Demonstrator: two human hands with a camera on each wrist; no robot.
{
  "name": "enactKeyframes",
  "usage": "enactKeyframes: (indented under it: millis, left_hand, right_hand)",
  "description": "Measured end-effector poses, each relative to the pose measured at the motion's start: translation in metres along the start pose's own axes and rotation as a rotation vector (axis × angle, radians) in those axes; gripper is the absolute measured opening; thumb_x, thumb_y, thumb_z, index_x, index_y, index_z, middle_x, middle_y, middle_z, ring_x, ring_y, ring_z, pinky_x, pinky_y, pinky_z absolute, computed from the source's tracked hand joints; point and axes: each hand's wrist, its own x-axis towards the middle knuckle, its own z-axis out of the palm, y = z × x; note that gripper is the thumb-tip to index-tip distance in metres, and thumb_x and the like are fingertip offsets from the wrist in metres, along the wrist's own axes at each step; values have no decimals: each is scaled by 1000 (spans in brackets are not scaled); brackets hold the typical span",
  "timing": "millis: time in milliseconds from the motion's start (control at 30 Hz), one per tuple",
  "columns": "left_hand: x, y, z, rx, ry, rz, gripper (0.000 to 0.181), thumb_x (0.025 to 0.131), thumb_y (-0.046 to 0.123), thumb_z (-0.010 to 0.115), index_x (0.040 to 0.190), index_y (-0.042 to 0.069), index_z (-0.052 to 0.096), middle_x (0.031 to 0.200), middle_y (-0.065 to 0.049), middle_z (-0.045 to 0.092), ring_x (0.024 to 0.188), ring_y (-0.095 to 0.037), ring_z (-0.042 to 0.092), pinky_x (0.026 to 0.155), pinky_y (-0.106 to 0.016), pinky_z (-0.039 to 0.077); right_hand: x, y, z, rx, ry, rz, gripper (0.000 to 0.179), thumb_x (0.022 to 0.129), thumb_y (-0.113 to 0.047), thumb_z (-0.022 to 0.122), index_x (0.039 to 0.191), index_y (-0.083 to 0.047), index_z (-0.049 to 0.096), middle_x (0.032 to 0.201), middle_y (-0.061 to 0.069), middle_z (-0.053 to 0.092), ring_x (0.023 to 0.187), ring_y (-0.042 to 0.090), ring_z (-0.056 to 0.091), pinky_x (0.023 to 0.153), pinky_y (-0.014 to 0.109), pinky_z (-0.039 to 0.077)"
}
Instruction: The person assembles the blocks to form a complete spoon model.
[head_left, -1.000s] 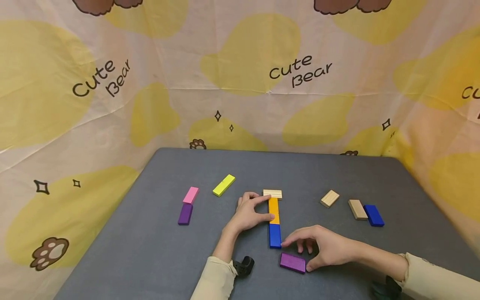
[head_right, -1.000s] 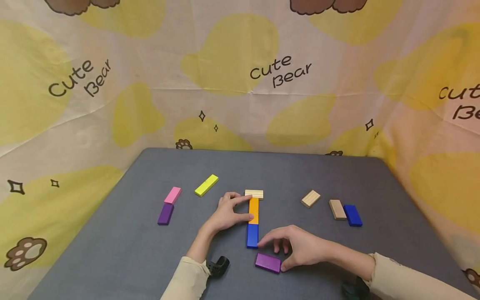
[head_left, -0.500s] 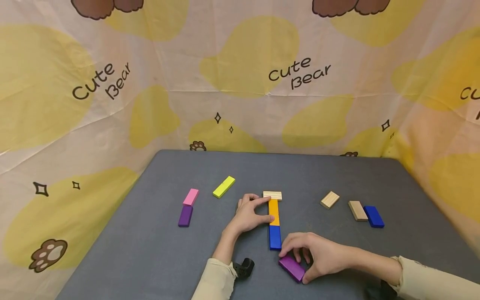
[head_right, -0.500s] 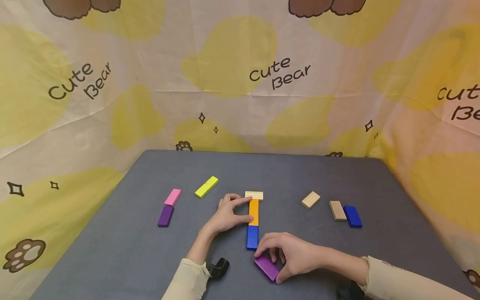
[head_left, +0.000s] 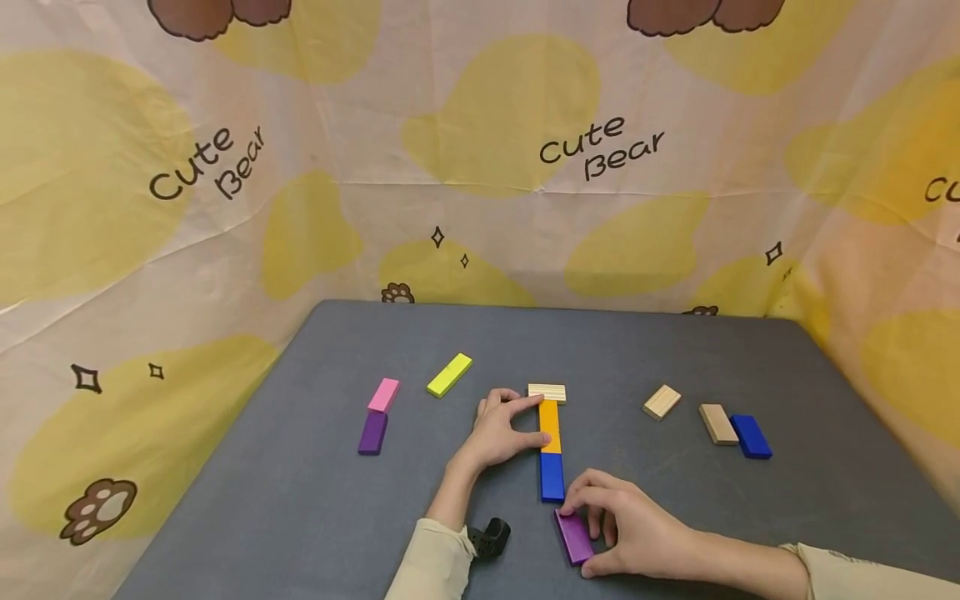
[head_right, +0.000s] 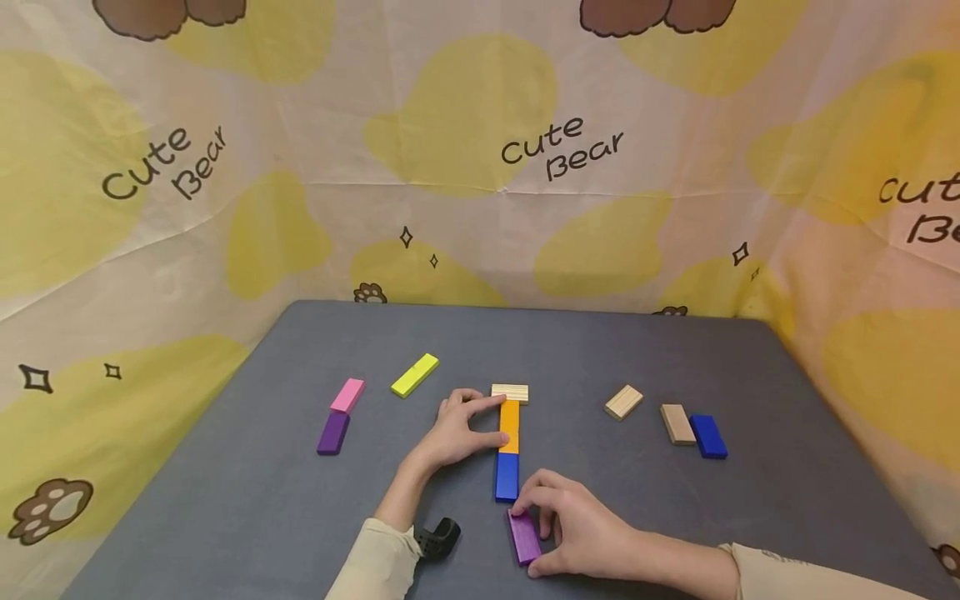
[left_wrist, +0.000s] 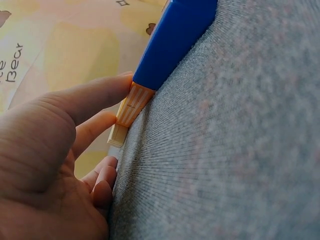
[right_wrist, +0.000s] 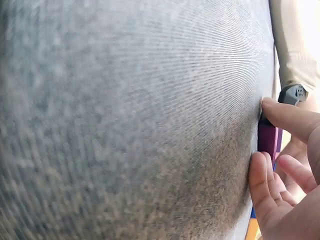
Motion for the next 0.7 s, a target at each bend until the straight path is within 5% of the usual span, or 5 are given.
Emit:
enactKeyframes:
  millis: [700]
  left_hand:
    - [2,1,1,-11,5,17,62,80,39,81,137,25,61,130,-8,41,117,-30,34,92,-49,36]
  right_hand:
    - [-4,-9,19,105,151,165,46,68,-26,92,98,-15,59,101,4,50,72,11,58,63,27,53]
